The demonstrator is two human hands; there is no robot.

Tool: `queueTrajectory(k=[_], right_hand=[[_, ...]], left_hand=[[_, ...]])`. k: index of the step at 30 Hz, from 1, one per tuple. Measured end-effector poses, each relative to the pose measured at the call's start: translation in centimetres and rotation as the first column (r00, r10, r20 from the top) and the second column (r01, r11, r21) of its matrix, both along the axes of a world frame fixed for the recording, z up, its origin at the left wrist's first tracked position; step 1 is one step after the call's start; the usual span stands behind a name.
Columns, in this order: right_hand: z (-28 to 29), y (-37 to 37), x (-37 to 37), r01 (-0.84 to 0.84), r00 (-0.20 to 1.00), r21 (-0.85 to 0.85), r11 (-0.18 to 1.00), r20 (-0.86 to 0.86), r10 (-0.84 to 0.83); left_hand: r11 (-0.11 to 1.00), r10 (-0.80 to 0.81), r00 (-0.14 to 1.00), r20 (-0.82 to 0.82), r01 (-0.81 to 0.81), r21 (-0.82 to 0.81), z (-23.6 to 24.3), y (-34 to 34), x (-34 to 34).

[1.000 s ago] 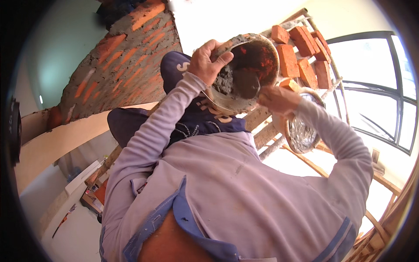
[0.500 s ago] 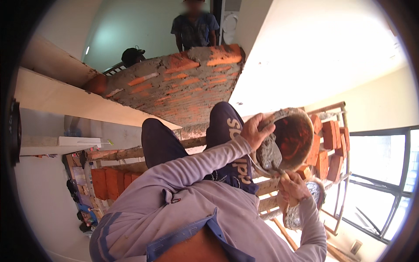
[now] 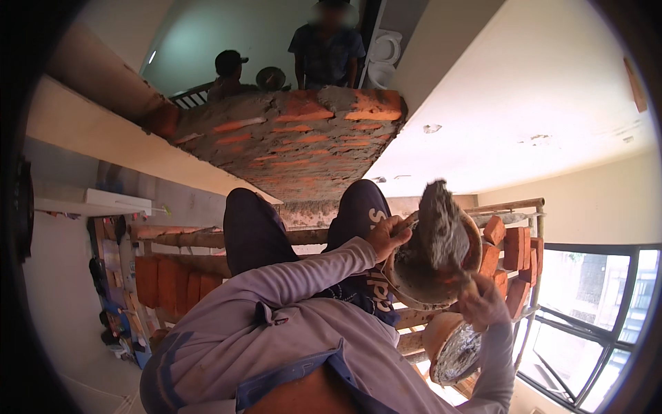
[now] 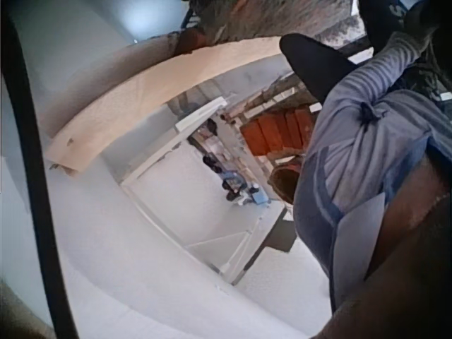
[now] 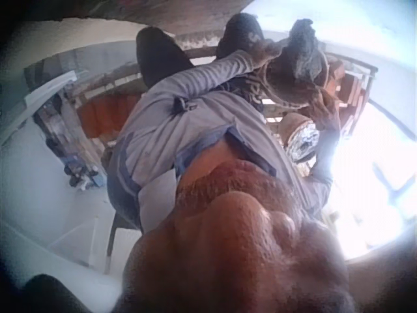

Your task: The person constructs a brick wall by applying mortar with a trowel, placing red bricks one by one, and scraping off excess mortar. The person handles the bricks, mortar bucket, and trowel throughout the process.

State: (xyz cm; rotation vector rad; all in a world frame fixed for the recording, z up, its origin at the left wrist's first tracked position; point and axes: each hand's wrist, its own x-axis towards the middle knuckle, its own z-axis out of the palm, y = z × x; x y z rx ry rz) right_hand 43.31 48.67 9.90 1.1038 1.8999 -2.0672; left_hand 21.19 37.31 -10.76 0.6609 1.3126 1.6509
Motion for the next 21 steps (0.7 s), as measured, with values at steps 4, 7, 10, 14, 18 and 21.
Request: queueTrajectory(k=[4,7,10,14,18,21], right_hand=[[0.6,4.7,-10.0,-0.236,0.967,0.038,0.971,-0.086,0.238],[0.1,7.2,-19.8,-0.417,0.897,0.165,0.894,-0.084,0.434],[-0.9,7.2,-29.2,-0.545,0.813,0.290,0.787,-0.049,0.581],[-6.8,7.4,-37.7,-0.576,0.771,0.465,0.673,0.034,0.636],[-10.5,2.8,-39.7,-0.061,0.645,0.997,-0.048,0.076,0.761],[-7.8,1.2,-39.9,0.070,0.763,0.960,-0.270,0.122,0.634]], left_hand=[[0.996,-0.074,0.992,-0.104,0.067,-0.067,1.7,-0.4,-0.5],[0.995,-0.087,0.992,-0.086,0.083,-0.049,2.0,-0.5,-1.0],[0.975,-0.190,0.974,-0.119,0.174,-0.136,1.8,-0.6,-1.3],[0.974,-0.221,0.965,-0.144,0.210,-0.086,1.3,-0.5,-1.4],[0.967,-0.242,0.967,-0.079,0.234,-0.096,0.8,-1.1,-1.5],[0.992,-0.114,0.993,-0.028,0.115,0.056,-0.5,0.0,-0.6]])
